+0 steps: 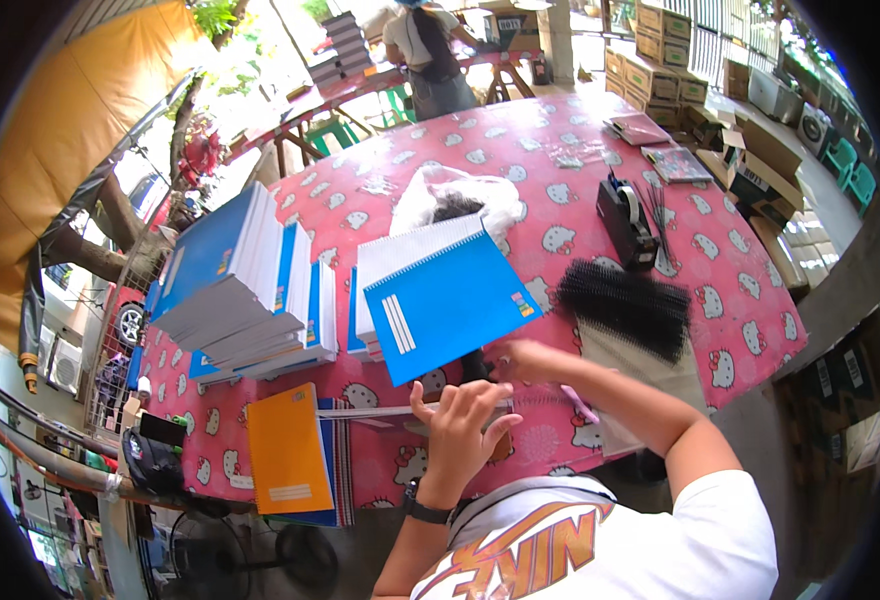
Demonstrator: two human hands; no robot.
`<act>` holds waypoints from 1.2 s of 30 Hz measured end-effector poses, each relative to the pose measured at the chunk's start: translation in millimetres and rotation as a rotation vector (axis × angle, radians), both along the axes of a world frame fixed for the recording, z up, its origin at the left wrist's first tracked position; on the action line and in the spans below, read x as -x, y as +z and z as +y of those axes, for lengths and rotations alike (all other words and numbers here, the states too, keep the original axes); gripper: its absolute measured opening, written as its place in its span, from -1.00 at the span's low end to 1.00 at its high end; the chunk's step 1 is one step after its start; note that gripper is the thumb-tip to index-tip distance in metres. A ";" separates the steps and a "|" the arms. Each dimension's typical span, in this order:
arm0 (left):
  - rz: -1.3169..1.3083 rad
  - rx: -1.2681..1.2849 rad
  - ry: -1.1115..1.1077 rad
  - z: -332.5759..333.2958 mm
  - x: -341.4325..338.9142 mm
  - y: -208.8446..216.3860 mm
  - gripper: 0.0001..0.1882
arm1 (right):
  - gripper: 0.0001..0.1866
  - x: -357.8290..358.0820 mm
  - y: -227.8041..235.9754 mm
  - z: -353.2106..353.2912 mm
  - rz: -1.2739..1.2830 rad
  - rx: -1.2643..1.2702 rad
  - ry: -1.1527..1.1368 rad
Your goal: The person places a spiral binding onto a stack of notebooks and uses a pair of pink shears to trim the end of the binding coil.
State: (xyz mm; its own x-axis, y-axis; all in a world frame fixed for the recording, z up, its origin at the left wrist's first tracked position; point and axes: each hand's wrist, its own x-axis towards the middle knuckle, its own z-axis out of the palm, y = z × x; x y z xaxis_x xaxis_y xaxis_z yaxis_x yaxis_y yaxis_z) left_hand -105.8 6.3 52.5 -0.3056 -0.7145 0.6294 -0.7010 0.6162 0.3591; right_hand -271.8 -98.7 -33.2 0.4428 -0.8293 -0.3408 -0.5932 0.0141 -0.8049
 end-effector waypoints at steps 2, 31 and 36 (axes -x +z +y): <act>-0.030 0.033 -0.009 -5.0 -1.1 -7.6 -0.89 | -0.64 -15.4 -60.1 -7.3 0.001 0.625 0.002; -0.017 -0.090 -0.035 -4.2 -5.4 -4.7 -0.91 | -0.49 -8.7 3.7 -6.1 -0.258 0.053 0.278; -0.085 -0.095 -0.042 -11.0 -4.2 -1.6 -0.87 | -0.58 24.9 -41.5 15.6 -0.460 -0.035 0.264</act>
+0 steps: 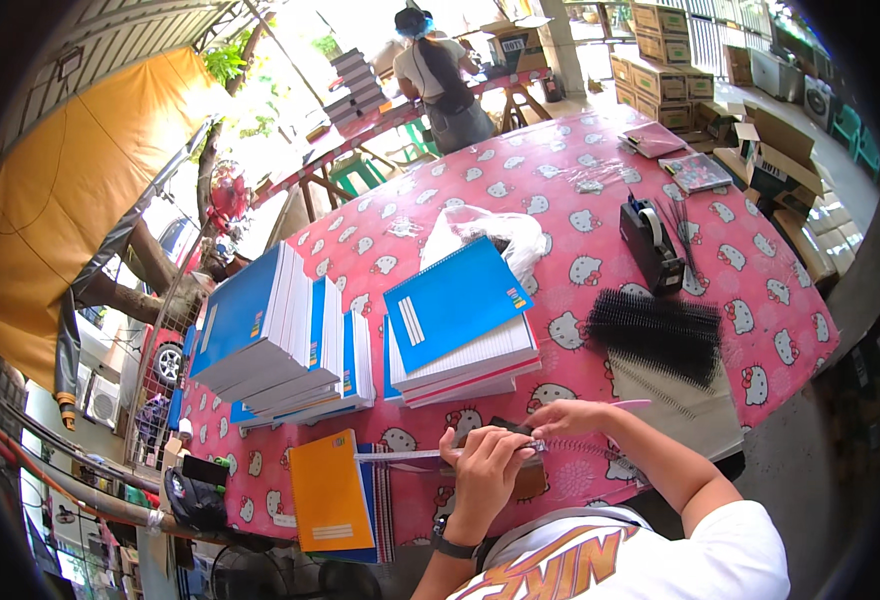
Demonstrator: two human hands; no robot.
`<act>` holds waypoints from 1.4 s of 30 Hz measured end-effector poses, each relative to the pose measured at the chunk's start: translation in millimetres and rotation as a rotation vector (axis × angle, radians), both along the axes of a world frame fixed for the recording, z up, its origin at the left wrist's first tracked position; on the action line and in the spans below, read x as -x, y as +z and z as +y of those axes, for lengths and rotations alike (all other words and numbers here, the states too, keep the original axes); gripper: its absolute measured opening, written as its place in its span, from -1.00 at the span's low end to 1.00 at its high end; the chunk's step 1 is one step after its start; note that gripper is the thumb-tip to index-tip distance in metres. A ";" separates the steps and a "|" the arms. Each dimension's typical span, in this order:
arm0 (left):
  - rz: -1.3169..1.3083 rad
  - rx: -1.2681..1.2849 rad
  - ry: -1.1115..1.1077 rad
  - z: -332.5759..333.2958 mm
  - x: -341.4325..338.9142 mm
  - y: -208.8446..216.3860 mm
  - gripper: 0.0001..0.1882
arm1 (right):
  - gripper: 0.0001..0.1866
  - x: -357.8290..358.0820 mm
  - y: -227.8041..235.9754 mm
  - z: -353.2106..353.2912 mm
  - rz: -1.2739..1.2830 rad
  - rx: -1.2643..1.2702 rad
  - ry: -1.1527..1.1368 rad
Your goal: The person places a spiral binding onto a stack of notebooks and uses a pair of pink shears to trim the end of the binding coil.
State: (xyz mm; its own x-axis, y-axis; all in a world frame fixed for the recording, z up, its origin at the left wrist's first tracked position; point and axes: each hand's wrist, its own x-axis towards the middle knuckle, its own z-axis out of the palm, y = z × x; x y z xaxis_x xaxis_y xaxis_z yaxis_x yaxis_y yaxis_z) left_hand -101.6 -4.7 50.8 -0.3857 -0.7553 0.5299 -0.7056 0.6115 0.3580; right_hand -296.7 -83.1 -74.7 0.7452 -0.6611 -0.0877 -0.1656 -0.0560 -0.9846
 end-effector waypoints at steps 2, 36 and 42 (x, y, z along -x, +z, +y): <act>0.023 0.008 -0.011 -0.2 -0.1 2.4 -0.86 | -0.63 3.0 -0.5 6.2 0.114 0.211 -0.086; 0.027 -0.156 0.081 -11.2 -25.1 11.5 -0.79 | -0.40 -3.9 21.1 -0.4 0.424 0.435 -0.280; 0.008 -0.086 0.287 -7.4 -9.9 2.0 -0.77 | -0.17 17.7 64.8 34.7 -0.642 -0.228 -0.111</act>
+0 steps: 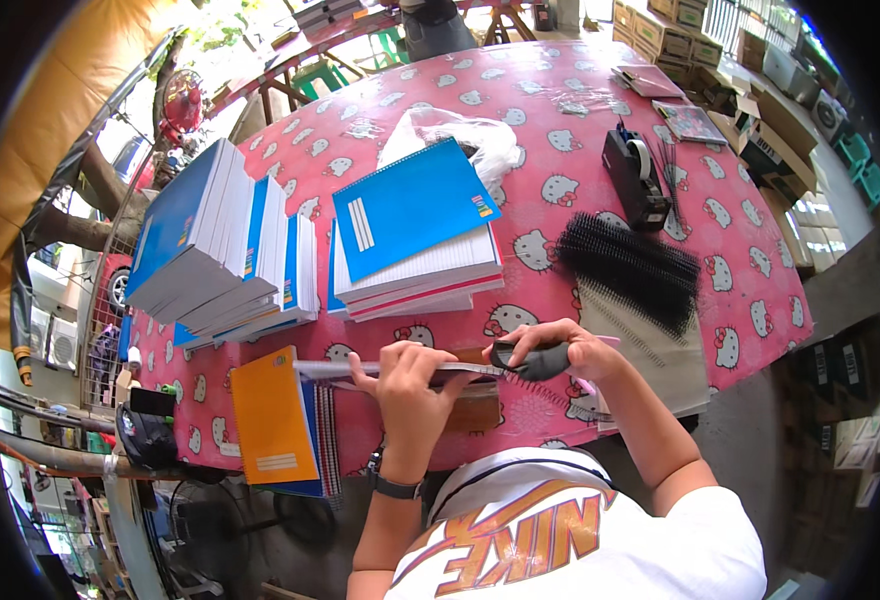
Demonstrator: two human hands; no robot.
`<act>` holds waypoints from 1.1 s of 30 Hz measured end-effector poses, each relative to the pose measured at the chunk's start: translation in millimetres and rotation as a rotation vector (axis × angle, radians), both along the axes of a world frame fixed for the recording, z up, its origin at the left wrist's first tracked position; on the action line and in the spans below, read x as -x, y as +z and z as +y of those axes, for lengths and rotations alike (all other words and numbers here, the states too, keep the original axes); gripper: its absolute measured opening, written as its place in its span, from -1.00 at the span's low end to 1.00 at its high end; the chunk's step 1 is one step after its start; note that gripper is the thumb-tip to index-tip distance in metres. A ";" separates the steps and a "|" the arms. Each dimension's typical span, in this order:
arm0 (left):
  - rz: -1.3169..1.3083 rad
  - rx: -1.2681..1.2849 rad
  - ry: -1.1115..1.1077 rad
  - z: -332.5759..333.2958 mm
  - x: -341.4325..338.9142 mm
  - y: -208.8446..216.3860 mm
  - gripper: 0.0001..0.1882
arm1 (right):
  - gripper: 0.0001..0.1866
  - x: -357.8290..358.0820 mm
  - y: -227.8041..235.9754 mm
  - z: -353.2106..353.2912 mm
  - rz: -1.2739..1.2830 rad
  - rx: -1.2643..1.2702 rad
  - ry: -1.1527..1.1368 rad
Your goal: The person places a spiral binding onto a stack of notebooks and uses a pair of pink shears to trim the end of the binding coil.
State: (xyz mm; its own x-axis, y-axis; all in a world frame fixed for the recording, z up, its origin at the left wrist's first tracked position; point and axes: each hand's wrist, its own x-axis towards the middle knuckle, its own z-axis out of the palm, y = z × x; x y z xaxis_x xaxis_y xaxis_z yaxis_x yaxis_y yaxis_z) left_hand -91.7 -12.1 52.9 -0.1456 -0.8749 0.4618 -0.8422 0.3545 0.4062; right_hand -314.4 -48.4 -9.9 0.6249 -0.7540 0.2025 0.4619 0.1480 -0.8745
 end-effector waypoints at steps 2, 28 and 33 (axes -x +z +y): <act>0.022 0.010 0.021 -2.4 -0.3 0.1 -0.75 | -0.19 -4.8 16.0 2.3 -0.067 0.173 -0.062; 0.027 0.046 -0.019 6.3 -9.0 -6.8 -0.68 | -0.38 -10.4 62.2 -28.0 0.099 0.130 0.135; 0.091 0.113 0.025 5.1 -8.6 7.8 -0.70 | -0.45 -11.1 54.1 -49.9 0.768 0.445 0.000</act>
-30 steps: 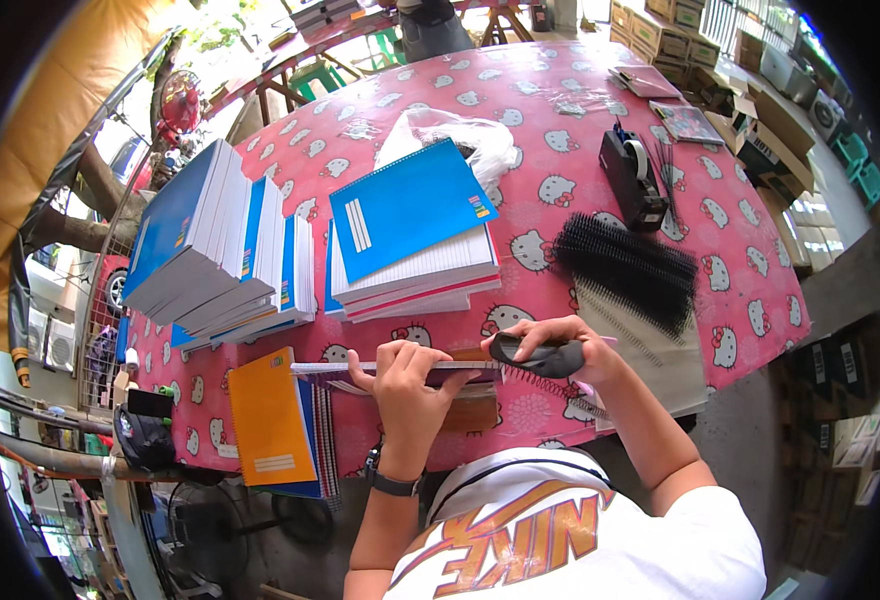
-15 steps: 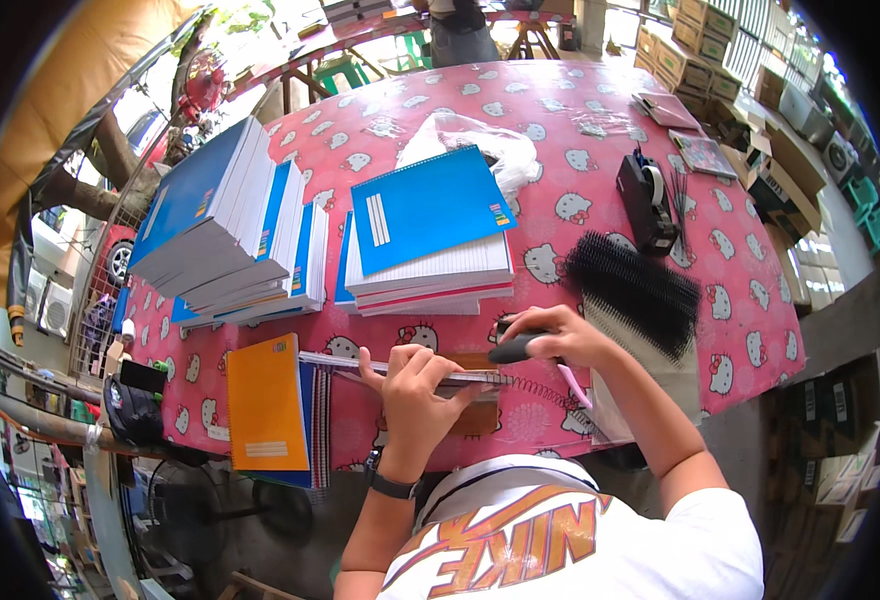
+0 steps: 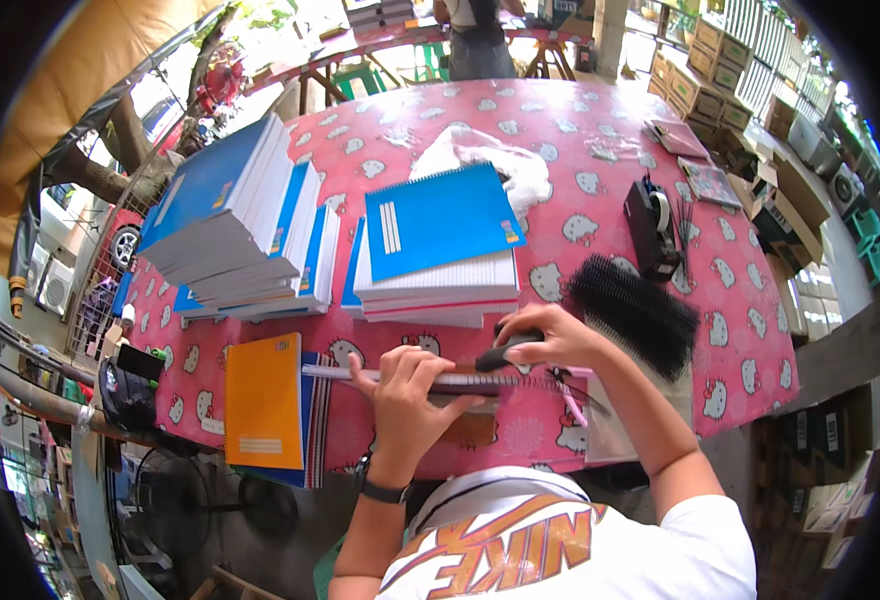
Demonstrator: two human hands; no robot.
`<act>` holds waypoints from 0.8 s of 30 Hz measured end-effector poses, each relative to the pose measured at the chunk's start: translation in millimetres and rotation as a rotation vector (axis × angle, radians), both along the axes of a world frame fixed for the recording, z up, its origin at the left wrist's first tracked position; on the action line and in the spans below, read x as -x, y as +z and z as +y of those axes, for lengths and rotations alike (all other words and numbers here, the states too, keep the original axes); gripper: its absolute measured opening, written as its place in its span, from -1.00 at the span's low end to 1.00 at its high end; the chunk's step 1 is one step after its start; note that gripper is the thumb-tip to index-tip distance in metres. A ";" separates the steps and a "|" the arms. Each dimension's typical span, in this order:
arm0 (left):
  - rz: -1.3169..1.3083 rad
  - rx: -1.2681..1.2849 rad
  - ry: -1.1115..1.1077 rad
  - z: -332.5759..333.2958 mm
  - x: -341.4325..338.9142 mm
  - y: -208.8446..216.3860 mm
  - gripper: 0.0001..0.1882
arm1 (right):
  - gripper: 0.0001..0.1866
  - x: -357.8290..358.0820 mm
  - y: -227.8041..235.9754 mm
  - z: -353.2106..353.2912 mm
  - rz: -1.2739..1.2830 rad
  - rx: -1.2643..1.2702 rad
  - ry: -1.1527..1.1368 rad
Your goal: The person places a spiral binding onto a stack of notebooks and uses a pair of pink shears to trim the end of the binding coil.
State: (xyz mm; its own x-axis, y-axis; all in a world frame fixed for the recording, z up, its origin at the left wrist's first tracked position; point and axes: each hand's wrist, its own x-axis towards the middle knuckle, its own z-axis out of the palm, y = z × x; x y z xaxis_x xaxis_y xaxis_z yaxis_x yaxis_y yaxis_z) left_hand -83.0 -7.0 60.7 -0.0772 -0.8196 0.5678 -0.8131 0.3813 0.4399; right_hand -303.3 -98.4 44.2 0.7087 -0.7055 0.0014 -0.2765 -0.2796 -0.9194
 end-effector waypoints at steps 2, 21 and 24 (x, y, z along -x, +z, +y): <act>-0.018 -0.020 -0.008 -1.8 -23.8 -9.5 -0.70 | -0.47 -11.0 -1.4 13.6 -0.413 -0.123 0.120; -0.064 -0.030 0.028 5.5 -17.3 -13.7 -0.65 | -0.46 -6.9 -4.5 2.0 0.091 0.135 -0.049; -0.066 0.008 0.018 4.7 -20.7 -19.9 -0.62 | -0.44 -22.7 4.2 14.5 -0.447 -0.136 0.238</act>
State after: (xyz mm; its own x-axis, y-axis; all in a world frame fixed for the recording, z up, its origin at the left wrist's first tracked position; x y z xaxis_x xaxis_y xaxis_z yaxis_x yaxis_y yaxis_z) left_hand -62.4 -2.3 40.8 -0.1000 -0.8166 0.5685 -0.8468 0.3698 0.3823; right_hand -280.7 -83.9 48.3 0.8002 -0.5402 0.2604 0.2083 -0.1569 -0.9654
